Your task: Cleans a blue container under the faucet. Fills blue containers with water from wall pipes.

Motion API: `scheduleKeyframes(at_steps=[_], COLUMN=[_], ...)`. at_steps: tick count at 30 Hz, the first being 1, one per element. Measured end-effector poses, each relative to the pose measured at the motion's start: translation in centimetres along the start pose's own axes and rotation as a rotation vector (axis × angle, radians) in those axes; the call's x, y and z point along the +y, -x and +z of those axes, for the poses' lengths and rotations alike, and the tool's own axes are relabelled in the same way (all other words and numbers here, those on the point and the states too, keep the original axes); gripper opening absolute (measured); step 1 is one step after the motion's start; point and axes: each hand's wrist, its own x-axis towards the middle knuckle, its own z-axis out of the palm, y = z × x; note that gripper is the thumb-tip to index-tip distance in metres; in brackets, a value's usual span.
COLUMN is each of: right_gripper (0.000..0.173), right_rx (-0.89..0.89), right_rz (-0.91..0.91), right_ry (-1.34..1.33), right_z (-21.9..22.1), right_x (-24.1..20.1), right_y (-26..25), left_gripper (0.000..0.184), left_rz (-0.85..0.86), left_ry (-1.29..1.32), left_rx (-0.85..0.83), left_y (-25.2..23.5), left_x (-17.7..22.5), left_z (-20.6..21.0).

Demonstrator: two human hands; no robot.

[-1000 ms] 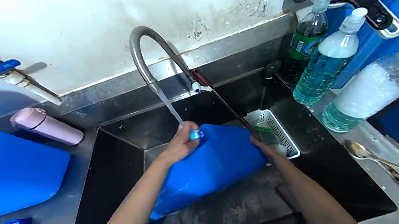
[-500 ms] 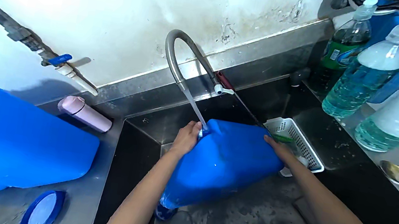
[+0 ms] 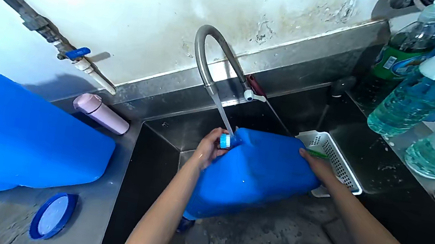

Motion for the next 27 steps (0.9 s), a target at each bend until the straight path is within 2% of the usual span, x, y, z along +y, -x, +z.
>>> scheduleKeyframes(at_steps=[1, 2, 4, 6, 9, 10, 12, 14, 15, 16, 17, 18, 19, 22, 23, 25, 26, 27], right_gripper=[0.076, 0.077, 0.077, 0.076, 0.076, 0.077, 0.077, 0.077, 0.077, 0.077, 0.077, 0.076, 0.076, 0.078, 0.078, 0.076, 0.076, 0.075], right_rx=[-0.002, -0.003, -0.003, -0.005, -0.005, -0.009, -0.009, -0.003, 0.0, -0.001, -0.007, -0.008, -0.01, -0.014, -0.016, -0.017, -0.011, -0.008], right_rz=[0.0, -0.005, -0.011, -0.007, 0.001, -0.002, -0.009, -0.009, -0.009, -0.008, -0.007, -0.008, -0.01, -0.011, -0.011, -0.011, -0.011, -0.009], right_ry=[0.013, 0.02, 0.031, 0.018, 0.036, 0.043, 0.042, 0.032, 0.026, 0.022, 0.02, 0.022, 0.026, 0.036, 0.031, 0.016, 0.006, 0.0], right_z=[0.0, 0.1, 0.2, 0.3, 0.2, 0.1, 0.1, 0.1, 0.1, 0.1, 0.1, 0.1, 0.1, 0.0, 0.0, 0.1, 0.1, 0.1], right_x=[-0.3, -0.4, -0.3, -0.1, -0.2, -0.2, -0.1, 0.0, 0.0, 0.1, 0.1, 0.1, 0.1, -0.1, 0.0, 0.3, 0.3, 0.2], right_y=[0.1, 0.2, 0.0, 0.1, 0.2, 0.1, -0.1, -0.2, -0.1, -0.1, -0.2, -0.2, -0.2, -0.3, -0.4, -0.5, -0.4, -0.4], left_gripper=[0.028, 0.03, 0.028, 0.024, 0.038, 0.033, 0.024, 0.038, 0.038, 0.032, 0.025, 0.021, 0.019, 0.029, 0.026, 0.019, 0.017, 0.024], left_rz=[0.047, 0.085, 0.101, 0.026, -0.023, 0.049, 0.327, 0.596, 0.612, 0.534, 0.383, 0.241, 0.176, 0.369, 0.335, 0.142, 0.137, 0.191], left_ry=[-0.153, -0.277, -0.404, -0.404, -0.358, -0.376, -0.567, -0.726, -0.725, -0.669, -0.574, -0.469, -0.418, -0.617, -0.613, -0.479, -0.443, -0.463], left_rx=[-0.045, -0.078, -0.109, -0.155, -0.182, -0.19, -0.18, -0.175, -0.155, -0.119, -0.103, -0.117, -0.141, -0.18, -0.162, -0.153, -0.16, -0.182], left_y=[0.4, 0.6, 0.5, -0.1, -1.1, -1.0, -0.7, -0.9, -0.9, -0.9, -0.9, -1.1, -1.0, -0.6, -0.5, -0.9, -0.9, -0.8], left_x=[0.0, 0.1, 0.4, 0.9, 0.9, 0.5, -0.5, -1.3, -1.5, -1.4, -1.0, -0.5, -0.1, 0.0, 0.1, 0.1, 0.1, 0.1], left_z=[-0.8, -1.4, -2.0, -2.5, -2.8, -2.8, -2.7, -2.9, -2.9, -2.8, -2.7, -2.7, -2.8, -3.2, -3.0, -2.7, -2.7, -2.7])
